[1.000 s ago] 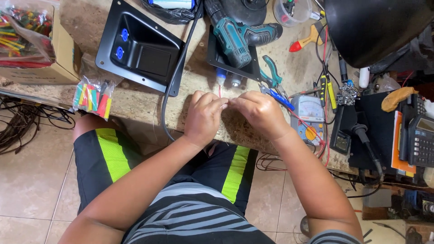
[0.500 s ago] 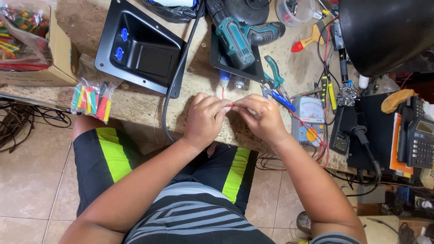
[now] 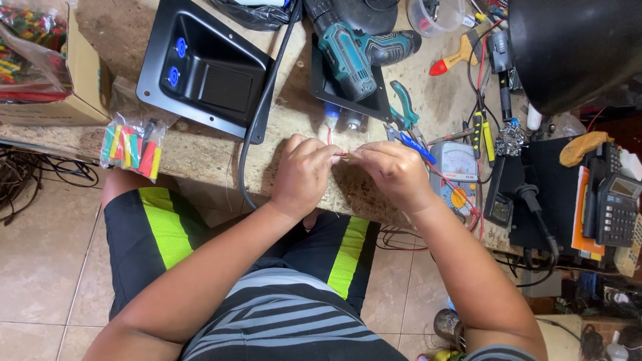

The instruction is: The person is repairing an electronic device by stripping wires, twisting them together, soldering connections, and moving a large electronic unit at a workbench.

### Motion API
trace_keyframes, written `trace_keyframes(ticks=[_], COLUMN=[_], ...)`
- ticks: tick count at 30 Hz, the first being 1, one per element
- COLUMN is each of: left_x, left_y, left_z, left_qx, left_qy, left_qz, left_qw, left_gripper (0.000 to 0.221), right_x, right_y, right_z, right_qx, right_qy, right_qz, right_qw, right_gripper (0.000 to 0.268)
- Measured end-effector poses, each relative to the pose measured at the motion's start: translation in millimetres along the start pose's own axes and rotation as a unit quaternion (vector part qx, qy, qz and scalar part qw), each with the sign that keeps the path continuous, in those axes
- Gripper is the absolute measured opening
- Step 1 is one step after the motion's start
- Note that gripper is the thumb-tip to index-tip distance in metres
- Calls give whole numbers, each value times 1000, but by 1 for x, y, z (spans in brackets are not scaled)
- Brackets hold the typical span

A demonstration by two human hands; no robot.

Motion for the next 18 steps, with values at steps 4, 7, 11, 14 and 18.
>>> trace_keyframes(ticks=[4,7,11,14,18], left_x=[1,3,0,-2,-1], left_y=[-2,-1,4,13,11], left_z=[2,2,1,-5,-7], left_qx=[-13,-21,15,39,40], left_qy=[-3,-3,7,23,49], left_qz=[-2,-13,-11,21,57], left_qw=[1000,1000,1000,999,996], left_gripper=[8,7,30,48,57], right_x=[-12,-22,-20,-16,-18], right_y=[-4,0,4,0,-2], right_z=[11,17,7,2,-2], right_qx=[-33,-26,-80,-95,-108], right_qy=[0,-15,-25,-45,-59], right_qz=[11,40,40,52,73], right_qw=[999,999,996,993,990], right_gripper=[2,1,12,7,6])
Point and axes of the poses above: each hand's wrist, its own x-axis away from the middle knuckle, its own y-axis out of the back of the hand, z = x × y, the point moved 7 cm from there along -x, towards the middle knuckle, and after that the axes turned 5 degrees about x, right-handed, at the moved point
